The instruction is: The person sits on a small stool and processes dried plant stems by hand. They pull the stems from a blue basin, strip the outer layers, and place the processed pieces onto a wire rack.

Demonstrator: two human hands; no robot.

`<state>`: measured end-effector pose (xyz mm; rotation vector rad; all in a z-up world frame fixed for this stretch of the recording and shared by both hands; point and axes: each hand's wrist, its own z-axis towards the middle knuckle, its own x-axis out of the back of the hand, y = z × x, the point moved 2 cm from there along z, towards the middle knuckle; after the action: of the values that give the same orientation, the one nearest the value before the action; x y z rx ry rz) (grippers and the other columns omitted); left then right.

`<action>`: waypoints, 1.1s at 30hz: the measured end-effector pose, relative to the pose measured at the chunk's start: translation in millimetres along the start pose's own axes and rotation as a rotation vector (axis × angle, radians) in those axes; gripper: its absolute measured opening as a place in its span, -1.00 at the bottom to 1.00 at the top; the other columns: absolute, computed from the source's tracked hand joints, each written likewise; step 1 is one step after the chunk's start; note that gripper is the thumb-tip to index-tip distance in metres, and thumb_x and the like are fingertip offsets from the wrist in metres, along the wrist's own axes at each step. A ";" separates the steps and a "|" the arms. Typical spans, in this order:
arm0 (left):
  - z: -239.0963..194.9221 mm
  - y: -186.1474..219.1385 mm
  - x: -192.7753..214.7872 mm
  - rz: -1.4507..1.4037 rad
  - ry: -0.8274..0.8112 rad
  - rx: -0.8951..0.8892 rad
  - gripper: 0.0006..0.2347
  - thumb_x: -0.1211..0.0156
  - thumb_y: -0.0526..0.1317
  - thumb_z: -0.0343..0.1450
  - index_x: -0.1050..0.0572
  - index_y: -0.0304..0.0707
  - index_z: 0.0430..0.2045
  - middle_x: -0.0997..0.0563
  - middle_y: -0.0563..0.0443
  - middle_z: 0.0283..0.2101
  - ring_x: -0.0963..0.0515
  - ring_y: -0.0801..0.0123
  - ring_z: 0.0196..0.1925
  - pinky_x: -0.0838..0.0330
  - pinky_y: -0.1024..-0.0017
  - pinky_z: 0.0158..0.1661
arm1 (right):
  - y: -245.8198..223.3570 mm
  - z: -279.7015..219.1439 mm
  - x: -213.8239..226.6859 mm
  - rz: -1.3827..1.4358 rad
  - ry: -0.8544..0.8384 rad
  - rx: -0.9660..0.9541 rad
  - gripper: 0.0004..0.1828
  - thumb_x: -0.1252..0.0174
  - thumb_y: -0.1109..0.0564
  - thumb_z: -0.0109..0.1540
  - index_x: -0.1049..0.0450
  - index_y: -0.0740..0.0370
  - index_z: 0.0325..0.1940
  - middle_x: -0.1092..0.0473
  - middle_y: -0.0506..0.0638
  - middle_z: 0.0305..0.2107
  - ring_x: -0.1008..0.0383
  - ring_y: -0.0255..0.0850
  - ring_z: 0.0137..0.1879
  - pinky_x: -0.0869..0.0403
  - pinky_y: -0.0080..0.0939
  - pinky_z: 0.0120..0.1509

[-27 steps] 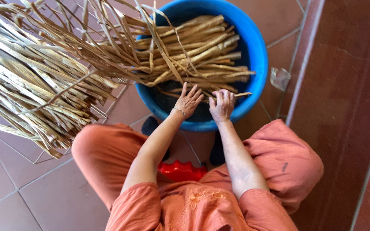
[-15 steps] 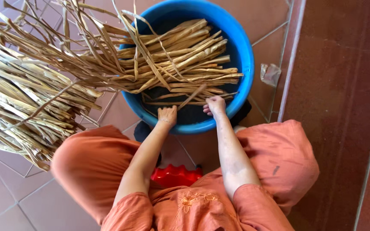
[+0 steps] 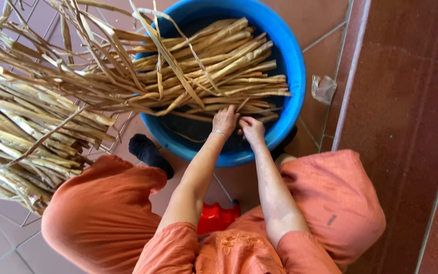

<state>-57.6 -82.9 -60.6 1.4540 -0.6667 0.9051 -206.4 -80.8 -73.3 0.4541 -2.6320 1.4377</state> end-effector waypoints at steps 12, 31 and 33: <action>-25.5 14.8 -0.3 -0.813 -0.412 0.591 -0.67 -0.02 0.01 0.56 -0.59 -0.27 -0.32 -0.58 -0.17 -0.51 -0.57 0.15 -0.50 -0.41 0.23 -0.41 | -23.6 21.1 4.7 0.475 -0.295 0.006 -0.59 -0.08 -0.12 0.35 -0.55 0.28 -0.01 -0.61 0.04 -0.22 -0.64 -0.29 -0.18 -0.61 -0.32 -0.14; -81.3 64.1 114.3 -0.283 -0.401 -0.024 -0.76 -0.03 -0.09 0.54 -0.43 -0.25 -0.44 -0.60 -0.32 -0.44 -0.60 -0.24 -0.31 -0.47 -0.06 -0.31 | -95.6 104.1 177.8 0.923 0.435 -0.020 -0.84 0.09 0.16 0.33 -0.35 0.17 -0.32 -0.13 -0.18 -0.70 -0.03 -0.33 -0.68 -0.02 -0.27 -0.65; -81.2 43.2 125.4 -0.280 -0.317 -0.113 -0.81 -0.04 -0.12 0.51 -0.45 -0.23 -0.43 -0.61 -0.27 -0.43 -0.62 -0.17 -0.32 -0.49 0.01 -0.32 | -104.5 97.6 191.8 0.939 0.461 0.025 -0.78 0.07 0.07 0.35 -0.38 0.17 -0.33 -0.12 -0.20 -0.73 -0.01 -0.36 -0.70 0.02 -0.29 -0.67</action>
<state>-39.3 7.3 64.8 1.5569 -0.7110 0.4179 -351.4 -255.3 2.5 -1.1221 -2.4756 1.4780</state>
